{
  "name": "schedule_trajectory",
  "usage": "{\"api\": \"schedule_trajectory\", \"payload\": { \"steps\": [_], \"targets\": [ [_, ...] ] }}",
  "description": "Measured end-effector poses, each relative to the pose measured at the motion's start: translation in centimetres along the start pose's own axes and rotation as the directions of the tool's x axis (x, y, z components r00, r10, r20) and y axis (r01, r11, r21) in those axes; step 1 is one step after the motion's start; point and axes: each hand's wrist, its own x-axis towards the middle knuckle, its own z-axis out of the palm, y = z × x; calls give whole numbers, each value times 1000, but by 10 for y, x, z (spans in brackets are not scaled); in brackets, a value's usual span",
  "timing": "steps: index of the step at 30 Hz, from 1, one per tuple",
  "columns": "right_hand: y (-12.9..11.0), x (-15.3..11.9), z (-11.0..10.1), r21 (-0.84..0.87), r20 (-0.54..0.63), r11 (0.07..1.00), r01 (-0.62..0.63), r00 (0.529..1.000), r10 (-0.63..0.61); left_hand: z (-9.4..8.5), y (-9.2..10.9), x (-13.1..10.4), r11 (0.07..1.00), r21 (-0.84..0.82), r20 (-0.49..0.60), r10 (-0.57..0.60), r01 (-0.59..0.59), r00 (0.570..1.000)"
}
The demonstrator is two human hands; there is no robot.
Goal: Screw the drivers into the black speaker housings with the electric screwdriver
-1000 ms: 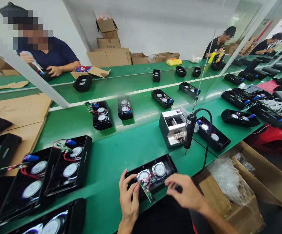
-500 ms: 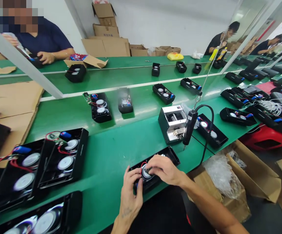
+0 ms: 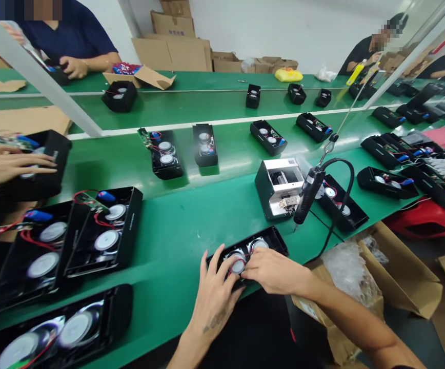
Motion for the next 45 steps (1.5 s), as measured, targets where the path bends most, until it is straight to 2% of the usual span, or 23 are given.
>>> {"api": "schedule_trajectory", "payload": {
  "steps": [4,9,13,18,23,27,32,36,38,42,45],
  "targets": [
    [-6,-2,-7,-70,-1,997,31,1000,-32,-1,3,0,999,32,12,6,-6,1000],
    [-21,-2,1,-230,-128,973,17,991,-47,3,3,-2,995,85,44,42,-46,998],
    [-24,-3,6,-217,-140,976,-14,990,-17,4,1,-1,993,107,69,47,-54,996],
    [-18,1,2,-227,-138,974,-4,990,-28,4,-1,1,992,115,92,39,-49,995],
    [-11,3,-6,-154,-28,987,34,999,-39,4,1,1,992,113,67,47,-54,997],
    [-5,1,-12,-20,91,999,46,995,-44,1,4,1,992,112,93,48,-58,994],
    [2,2,-7,138,64,990,9,998,-18,0,5,5,995,86,135,41,-52,990],
    [11,14,-18,169,179,984,-56,984,25,-1,-8,22,995,0,191,95,-96,977],
    [18,22,-29,210,217,972,-105,974,58,-5,-20,37,994,-81,249,93,-75,964],
    [27,36,-47,221,203,953,-209,965,165,-21,-41,70,973,-228,411,54,45,910],
    [26,42,-53,146,191,965,-220,963,191,-29,-49,85,963,-260,441,49,75,896]
  ]
}}
